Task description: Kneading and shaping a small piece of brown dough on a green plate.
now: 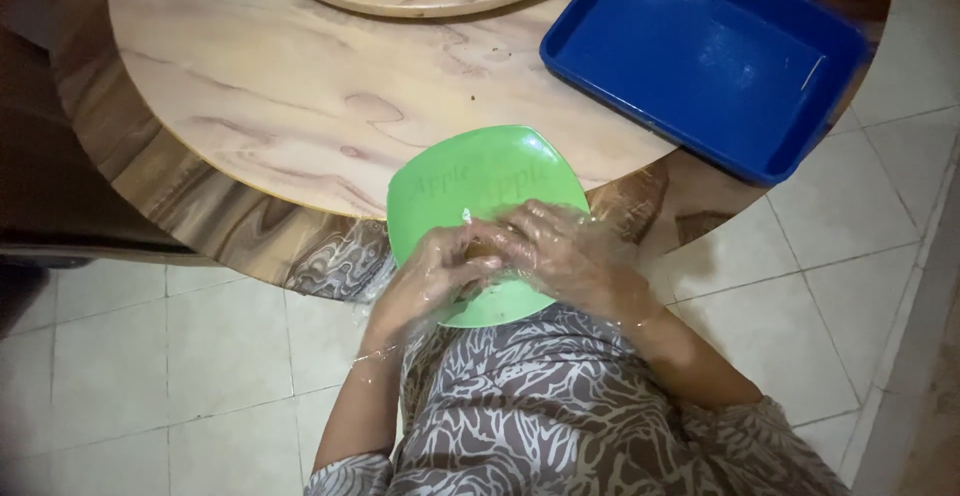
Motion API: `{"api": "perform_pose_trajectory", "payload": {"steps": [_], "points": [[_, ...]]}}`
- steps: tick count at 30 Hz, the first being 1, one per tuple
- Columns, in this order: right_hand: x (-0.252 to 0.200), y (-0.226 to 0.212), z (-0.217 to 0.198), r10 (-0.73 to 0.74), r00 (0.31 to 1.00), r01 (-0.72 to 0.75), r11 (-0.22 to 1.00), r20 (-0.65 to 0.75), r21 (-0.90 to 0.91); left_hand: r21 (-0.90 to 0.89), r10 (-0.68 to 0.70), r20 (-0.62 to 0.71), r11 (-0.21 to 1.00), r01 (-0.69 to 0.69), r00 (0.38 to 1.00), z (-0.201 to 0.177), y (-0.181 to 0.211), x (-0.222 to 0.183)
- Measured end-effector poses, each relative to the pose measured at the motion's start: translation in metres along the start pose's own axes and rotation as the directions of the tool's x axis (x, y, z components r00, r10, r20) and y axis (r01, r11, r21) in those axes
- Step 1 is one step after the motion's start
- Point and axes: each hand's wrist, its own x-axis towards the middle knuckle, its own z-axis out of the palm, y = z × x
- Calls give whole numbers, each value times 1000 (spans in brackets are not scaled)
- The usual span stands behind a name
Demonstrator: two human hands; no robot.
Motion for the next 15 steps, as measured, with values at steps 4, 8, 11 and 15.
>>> {"api": "perform_pose_trajectory", "payload": {"steps": [4, 8, 11, 15], "points": [[-3, -8, 6, 117, 993, -116, 993, 34, -28, 5, 98, 9, 995, -98, 995, 3, 12, 9], [-9, -1, 20, 184, 982, -188, 979, 53, 84, 287, 49, -156, 958, -2, 986, 3, 14, 1], [-13, -3, 24, 265, 961, -274, 944, 74, 186, 331, 39, -230, 943, 40, 972, 5, -6, 5], [3, 4, -3, 275, 953, -291, 697, 130, 655, 424, 75, -248, 905, 39, 966, 6, -16, 8]]}}
